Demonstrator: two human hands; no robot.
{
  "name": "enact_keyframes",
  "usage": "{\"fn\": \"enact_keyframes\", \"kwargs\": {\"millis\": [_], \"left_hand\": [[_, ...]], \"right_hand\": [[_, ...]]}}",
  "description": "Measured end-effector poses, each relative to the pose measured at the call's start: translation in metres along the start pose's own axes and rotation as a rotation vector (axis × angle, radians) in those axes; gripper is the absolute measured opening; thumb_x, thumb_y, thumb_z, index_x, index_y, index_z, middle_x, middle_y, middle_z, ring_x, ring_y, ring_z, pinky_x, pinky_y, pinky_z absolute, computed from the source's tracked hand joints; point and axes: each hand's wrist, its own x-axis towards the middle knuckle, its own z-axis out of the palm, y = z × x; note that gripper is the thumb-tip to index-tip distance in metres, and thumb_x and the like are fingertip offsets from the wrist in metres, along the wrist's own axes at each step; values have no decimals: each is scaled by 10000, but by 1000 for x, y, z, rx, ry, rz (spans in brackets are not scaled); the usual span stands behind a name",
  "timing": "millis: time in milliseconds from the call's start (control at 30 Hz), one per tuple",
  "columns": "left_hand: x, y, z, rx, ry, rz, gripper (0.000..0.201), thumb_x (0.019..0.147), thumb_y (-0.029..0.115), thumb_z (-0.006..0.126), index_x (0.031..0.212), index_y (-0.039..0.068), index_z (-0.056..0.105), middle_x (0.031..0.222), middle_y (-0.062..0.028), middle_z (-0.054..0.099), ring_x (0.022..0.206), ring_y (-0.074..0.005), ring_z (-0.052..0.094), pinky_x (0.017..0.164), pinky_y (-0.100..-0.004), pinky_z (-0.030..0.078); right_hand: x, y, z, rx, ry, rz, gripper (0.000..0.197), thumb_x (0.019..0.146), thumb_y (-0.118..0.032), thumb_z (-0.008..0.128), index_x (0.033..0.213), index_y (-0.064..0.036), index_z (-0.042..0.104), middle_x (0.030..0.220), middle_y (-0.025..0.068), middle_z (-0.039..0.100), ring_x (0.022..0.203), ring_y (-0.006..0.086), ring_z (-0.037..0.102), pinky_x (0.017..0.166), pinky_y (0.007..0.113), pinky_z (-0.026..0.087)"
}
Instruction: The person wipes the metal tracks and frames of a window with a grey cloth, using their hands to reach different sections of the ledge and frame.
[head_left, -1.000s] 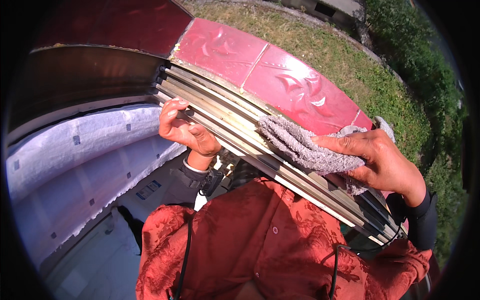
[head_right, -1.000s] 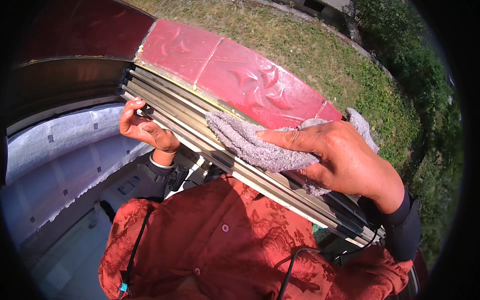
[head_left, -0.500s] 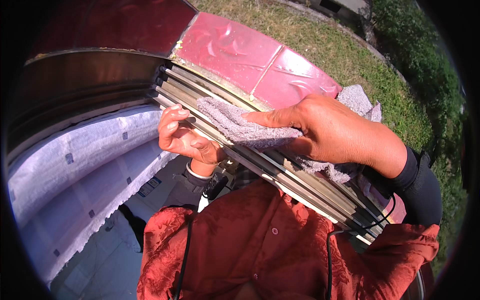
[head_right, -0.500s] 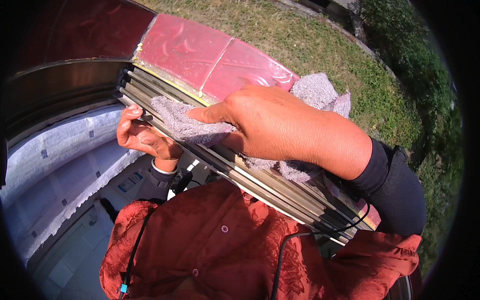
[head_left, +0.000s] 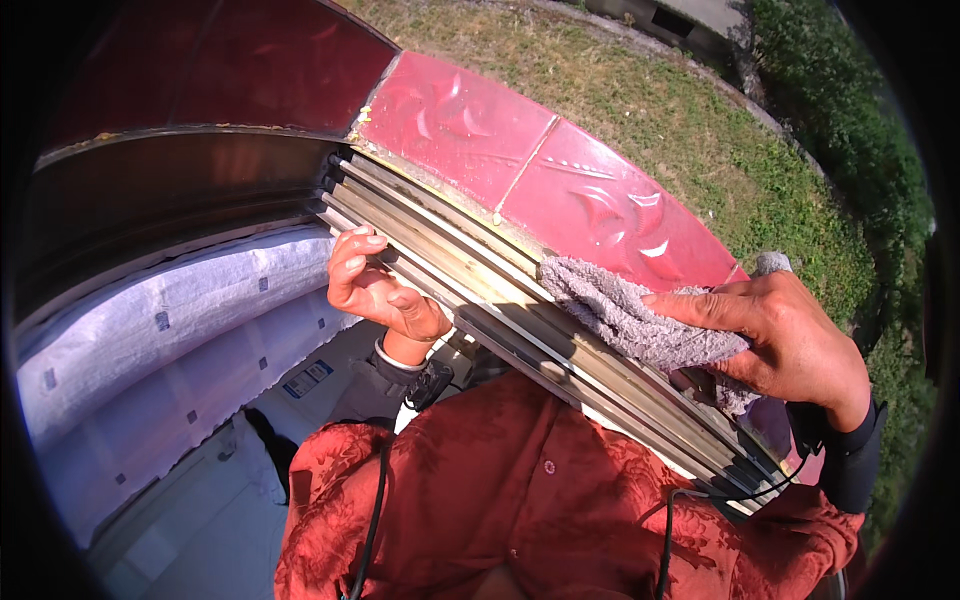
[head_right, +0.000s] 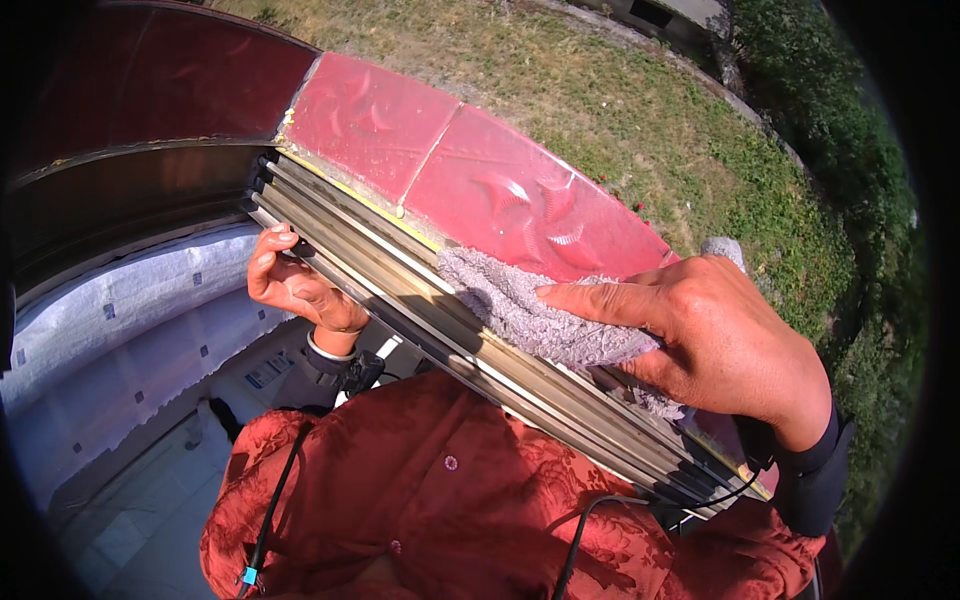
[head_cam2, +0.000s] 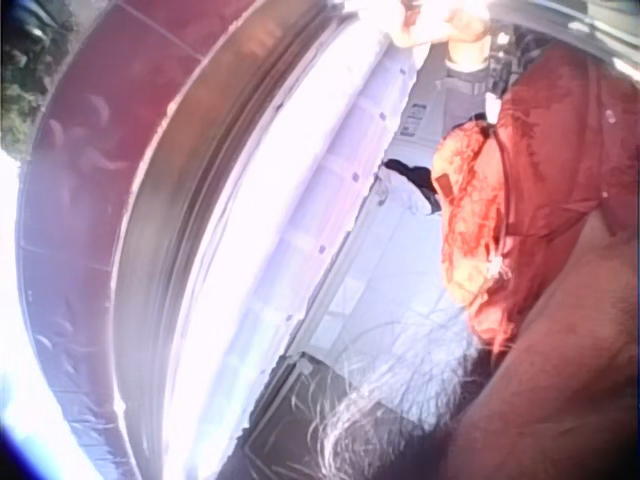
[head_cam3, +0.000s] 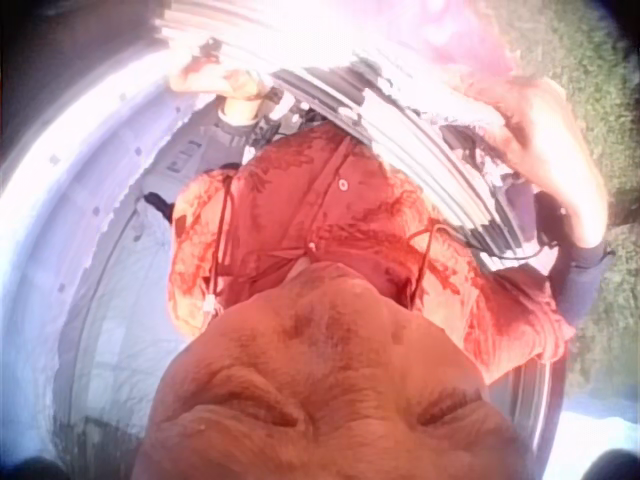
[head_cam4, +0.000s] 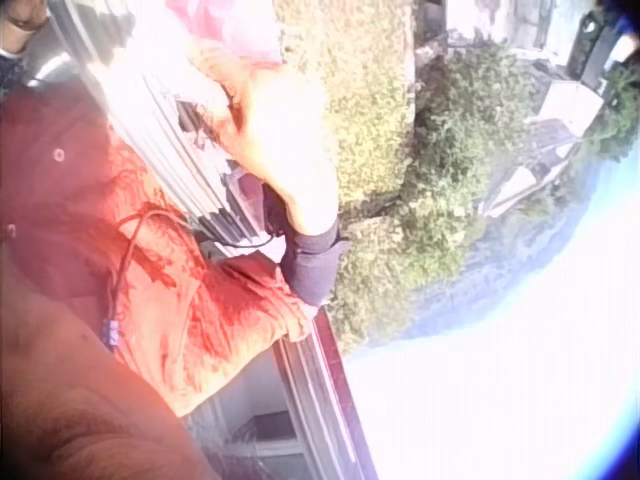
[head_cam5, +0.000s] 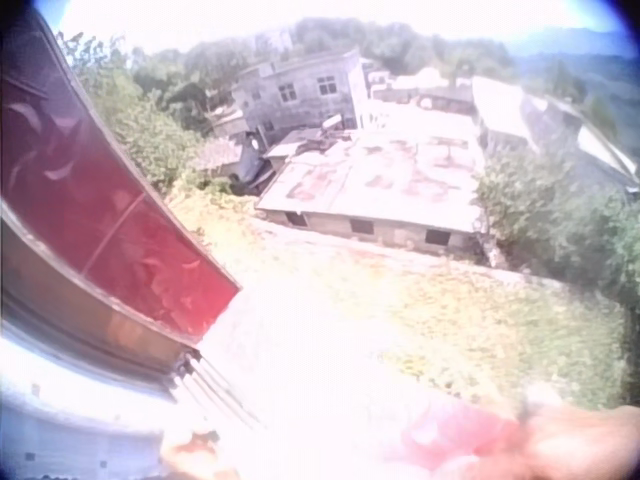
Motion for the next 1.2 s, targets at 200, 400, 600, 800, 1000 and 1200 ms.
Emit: {"fn": "enact_keyframes", "kwargs": {"millis": [200, 400, 600, 800, 1000, 1200], "left_hand": [[-2, 2, -2, 48, -6, -8, 462, 1024, 467, 436, 1240, 68, 347, 1104, -120, 470, 1078, -228, 452, 1051, -430, 336], [0, 7, -1, 89, -16, 6, 491, 1016, 482, 438, 1241, 58, 337, 1082, -110, 465, 1090, -251, 454, 1039, -448, 347], [1, 1, -1, 117, 16, 55, 494, 1016, 485, 427, 1235, 49, 352, 1058, -120, 482, 1004, -240, 479, 1009, -440, 365], [1, -6, 9, -50, 147, 141, 511, 981, 455, 456, 1232, 14, 394, 1011, -153, 537, 933, -244, 506, 960, -431, 375], [8, 6, 24, 77, 285, 190, 445, 966, 401, 495, 1183, 18, 429, 1071, -136, 525, 842, -258, 549, 782, -451, 457], [0, 5, 2, 33, 47, 61, 480, 957, 453, 516, 1210, 71, 372, 996, -122, 512, 893, -246, 502, 881, -441, 414]], "right_hand": [[-24, 2, -10, -58, -88, 34, 795, 534, -42, 753, 1301, -220, 650, 841, 103, 708, 730, 302, 674, 665, 388, 543], [-11, -6, -22, -255, -230, 27, 850, 539, -101, 737, 1365, -248, 599, 697, 74, 583, 605, 312, 573, 589, 405, 444], [27, -11, -5, -109, -125, 17, 826, 581, -38, 674, 1379, -229, 583, 723, 127, 602, 618, 322, 578, 553, 414, 446], [101, -30, -17, -134, -89, -86, 622, 701, -36, 666, 1302, -194, 644, 682, 167, 616, 649, 355, 611, 596, 457, 481], [168, -66, -38, -192, -60, -141, 375, 823, -90, 648, 1192, -133, 698, 975, 181, 708, 934, 369, 672, 812, 461, 537], [217, -74, -31, -251, -30, -175, 383, 815, -147, 684, 1197, -138, 701, 1029, 164, 716, 984, 332, 683, 871, 406, 537]]}}
